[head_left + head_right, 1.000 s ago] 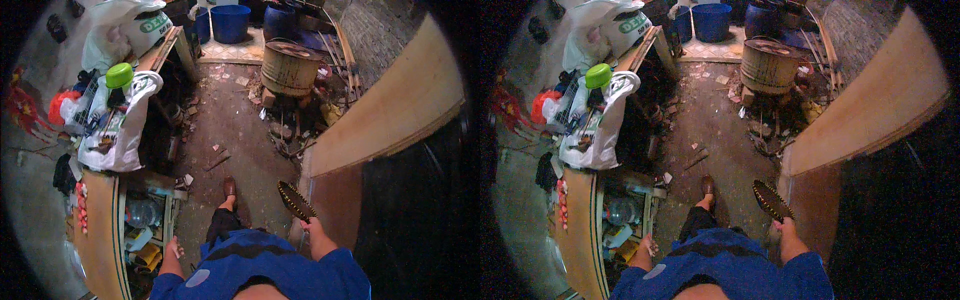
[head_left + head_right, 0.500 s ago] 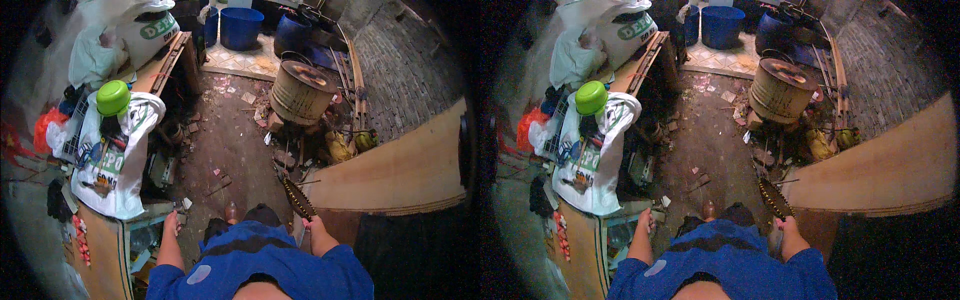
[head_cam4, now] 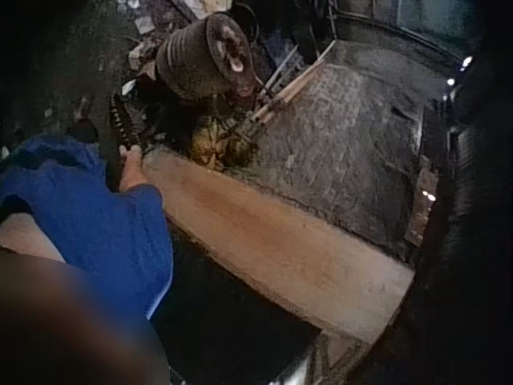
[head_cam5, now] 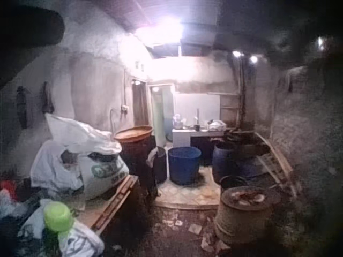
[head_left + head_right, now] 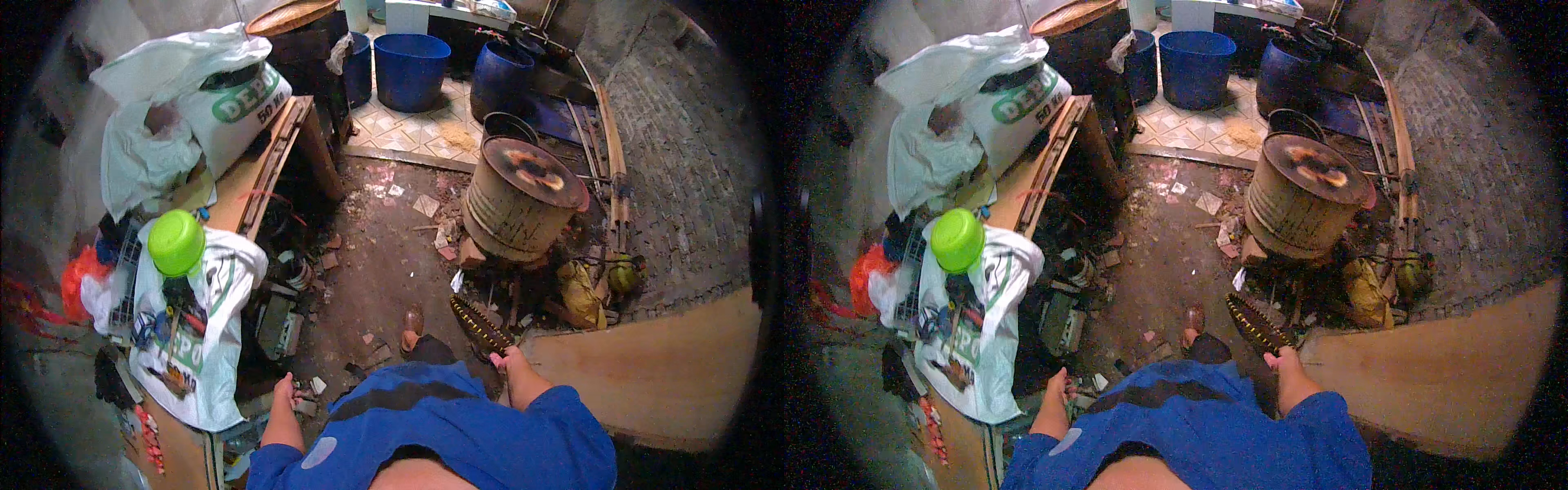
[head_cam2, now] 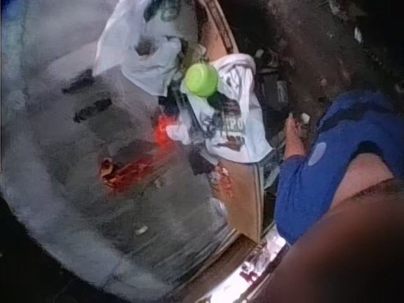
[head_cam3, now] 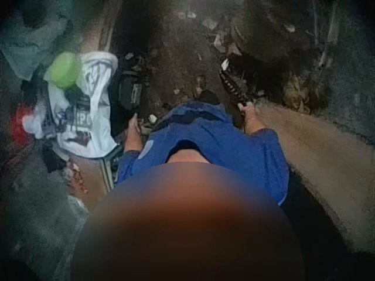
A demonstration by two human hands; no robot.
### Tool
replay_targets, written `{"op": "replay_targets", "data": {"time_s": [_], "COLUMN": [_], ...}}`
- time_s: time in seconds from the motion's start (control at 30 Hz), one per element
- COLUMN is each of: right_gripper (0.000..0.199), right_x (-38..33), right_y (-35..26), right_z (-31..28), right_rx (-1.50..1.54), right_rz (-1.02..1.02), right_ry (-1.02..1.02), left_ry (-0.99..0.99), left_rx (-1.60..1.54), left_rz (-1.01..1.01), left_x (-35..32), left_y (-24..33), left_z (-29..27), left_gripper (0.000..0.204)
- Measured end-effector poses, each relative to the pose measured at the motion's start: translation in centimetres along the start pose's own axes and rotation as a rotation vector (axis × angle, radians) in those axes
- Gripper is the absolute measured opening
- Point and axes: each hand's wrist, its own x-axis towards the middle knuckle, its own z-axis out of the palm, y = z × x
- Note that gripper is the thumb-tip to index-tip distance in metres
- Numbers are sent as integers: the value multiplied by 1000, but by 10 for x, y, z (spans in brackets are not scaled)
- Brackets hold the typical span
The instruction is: The person retrieves a woven basket from a water tank, carries it indoors, and uses it to gather debris from a tiled floor. They then scoop a white liquid from a large blue barrel into a smaller bucket and pour it into another container.
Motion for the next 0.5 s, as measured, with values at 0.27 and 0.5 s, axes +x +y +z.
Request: {"op": "replay_targets", "data": {"time_s": [0.27, 0.5], "right_gripper": [47, 34], "right_x": [11, -79], "right_y": [-68, -129], "right_z": [190, 339], "right_rx": [124, -187], "right_rz": [150, 29], "right_ry": [-52, -108], "left_ry": [11, -24], "left_rx": [-14, 35], "left_rz": [-51, -23], "left_x": [5, 36], "left_y": [183, 283], "left_z": [86, 165], "left_gripper": [41, 47]}}
